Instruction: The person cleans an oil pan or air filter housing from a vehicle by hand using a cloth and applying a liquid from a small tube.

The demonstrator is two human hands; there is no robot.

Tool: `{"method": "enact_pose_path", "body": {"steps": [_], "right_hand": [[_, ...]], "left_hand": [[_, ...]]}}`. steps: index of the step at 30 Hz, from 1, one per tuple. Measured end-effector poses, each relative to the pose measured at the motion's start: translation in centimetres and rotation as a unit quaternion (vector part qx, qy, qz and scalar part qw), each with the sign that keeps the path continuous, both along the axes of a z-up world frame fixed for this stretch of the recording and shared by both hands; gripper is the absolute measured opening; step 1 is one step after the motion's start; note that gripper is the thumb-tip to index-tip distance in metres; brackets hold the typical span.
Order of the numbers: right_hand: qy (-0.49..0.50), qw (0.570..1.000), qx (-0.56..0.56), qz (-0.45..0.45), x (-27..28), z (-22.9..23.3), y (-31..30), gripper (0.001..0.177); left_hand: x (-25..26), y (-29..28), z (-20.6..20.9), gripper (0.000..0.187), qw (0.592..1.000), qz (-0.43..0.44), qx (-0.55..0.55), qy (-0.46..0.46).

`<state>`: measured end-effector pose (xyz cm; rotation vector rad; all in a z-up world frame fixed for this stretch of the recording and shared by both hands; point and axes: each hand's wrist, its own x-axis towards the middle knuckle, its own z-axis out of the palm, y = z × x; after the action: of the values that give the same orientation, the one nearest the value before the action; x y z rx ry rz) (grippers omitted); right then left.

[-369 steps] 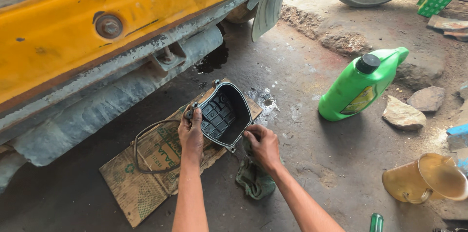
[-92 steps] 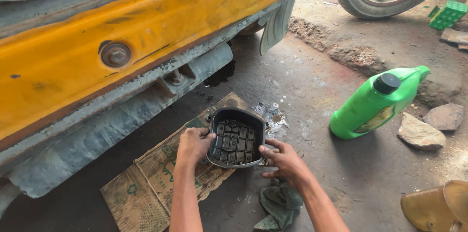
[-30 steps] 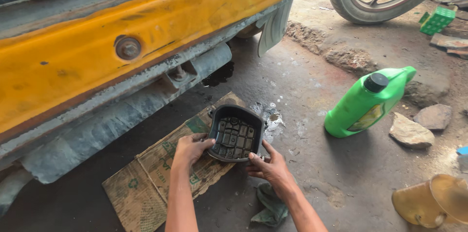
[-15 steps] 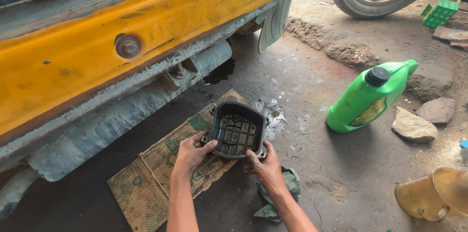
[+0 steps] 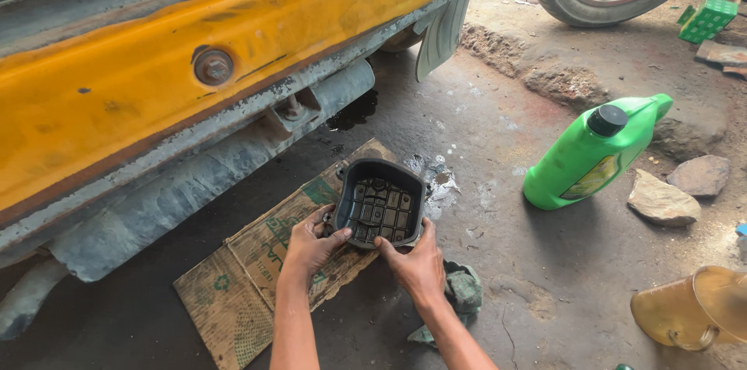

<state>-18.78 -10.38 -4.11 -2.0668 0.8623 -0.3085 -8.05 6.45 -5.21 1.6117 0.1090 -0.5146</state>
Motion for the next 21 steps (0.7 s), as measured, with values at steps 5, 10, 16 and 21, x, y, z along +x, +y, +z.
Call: {"method": "enact_pose_path", "body": {"steps": [5, 10, 16, 21], "right_hand": [[0.071, 0.997, 0.033, -0.018, 0.0, 2.5, 1.2, 0.111], [0.068, 0.997, 0.027, -0.028, 0.3, 2.8, 1.6, 0.108], [0.083, 0.996, 0.037, -0.017, 0.6, 1.7, 0.7, 0.100], [0.060, 0.997, 0.039, -0.013, 0.5, 1.0, 0.2, 0.098]], "left_hand": [[0.7, -0.5, -2.1, 0.059, 0.998, 0.037, -0.013, 0.045], [0.8, -1.0, -2.0, 0.045, 0.996, 0.070, 0.051, -0.011], [0.1, -2.6, 1.6, 0.042, 0.974, 0.153, 0.168, 0.018], [0.5, -3.5, 0.9, 0.037, 0.970, 0.227, 0.039, 0.080]]}}
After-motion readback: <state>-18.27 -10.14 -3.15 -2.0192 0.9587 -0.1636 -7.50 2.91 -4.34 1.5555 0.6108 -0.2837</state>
